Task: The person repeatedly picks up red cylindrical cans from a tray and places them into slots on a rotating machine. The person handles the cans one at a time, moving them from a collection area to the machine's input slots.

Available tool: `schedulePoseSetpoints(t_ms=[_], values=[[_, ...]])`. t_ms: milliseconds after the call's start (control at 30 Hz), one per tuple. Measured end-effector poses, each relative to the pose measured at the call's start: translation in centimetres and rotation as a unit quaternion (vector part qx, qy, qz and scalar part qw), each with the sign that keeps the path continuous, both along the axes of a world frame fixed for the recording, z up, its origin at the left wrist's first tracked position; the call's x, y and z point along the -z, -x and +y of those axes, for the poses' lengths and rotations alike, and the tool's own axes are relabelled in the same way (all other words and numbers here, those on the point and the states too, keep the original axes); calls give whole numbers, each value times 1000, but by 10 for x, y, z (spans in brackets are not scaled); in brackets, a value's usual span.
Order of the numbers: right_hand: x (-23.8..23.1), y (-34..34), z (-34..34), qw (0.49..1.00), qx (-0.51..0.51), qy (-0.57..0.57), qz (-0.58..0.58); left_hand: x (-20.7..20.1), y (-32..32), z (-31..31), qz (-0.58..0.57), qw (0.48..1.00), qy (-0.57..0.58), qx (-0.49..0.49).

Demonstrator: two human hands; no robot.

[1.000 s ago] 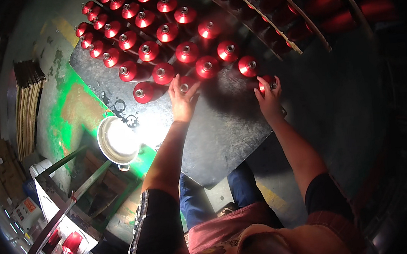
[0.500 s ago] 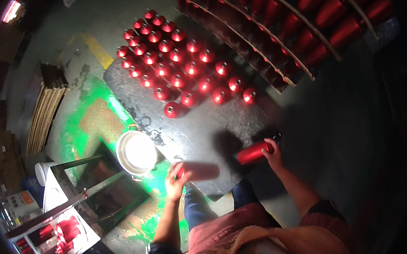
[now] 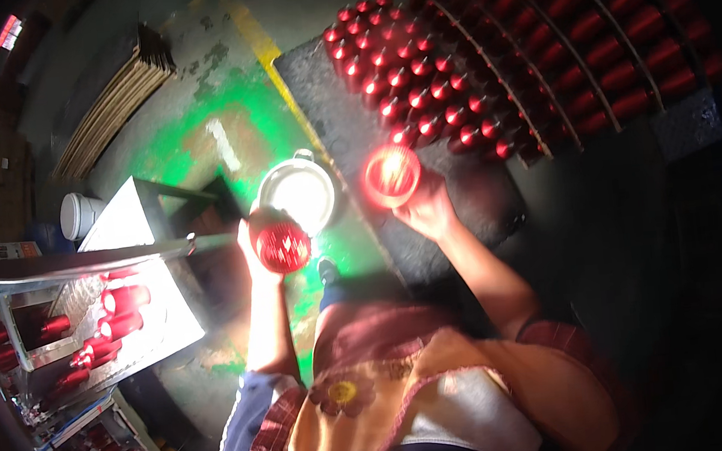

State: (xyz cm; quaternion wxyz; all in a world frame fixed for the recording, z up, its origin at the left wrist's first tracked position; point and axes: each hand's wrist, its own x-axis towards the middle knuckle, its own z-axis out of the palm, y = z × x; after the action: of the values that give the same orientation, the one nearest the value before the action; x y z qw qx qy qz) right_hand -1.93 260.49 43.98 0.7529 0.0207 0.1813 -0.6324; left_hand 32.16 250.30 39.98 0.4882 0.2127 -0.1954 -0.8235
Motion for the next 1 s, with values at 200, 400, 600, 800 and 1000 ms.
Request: schedulePoseSetpoints(t_ms=[200, 400, 600, 800, 1000], values=[[-22, -120, -108, 961, -38, 87, -259, 42, -16, -91, 266, 944, -137, 136], [-27, -167, -159, 947, -70, 39, -309, 17, -34, -126, 358, 893, -241, 129], [-25, -192, -190, 942, -65, -8, -328, -5, -44, -145, 331, 915, -202, 115], [-35, -194, -202, 909, -204, 34, -362, -35, -58, -125, 329, 920, -195, 90], [-12, -177, -224, 914, -243, -25, -324, -71, -65, -84, 130, 981, -96, -108]])
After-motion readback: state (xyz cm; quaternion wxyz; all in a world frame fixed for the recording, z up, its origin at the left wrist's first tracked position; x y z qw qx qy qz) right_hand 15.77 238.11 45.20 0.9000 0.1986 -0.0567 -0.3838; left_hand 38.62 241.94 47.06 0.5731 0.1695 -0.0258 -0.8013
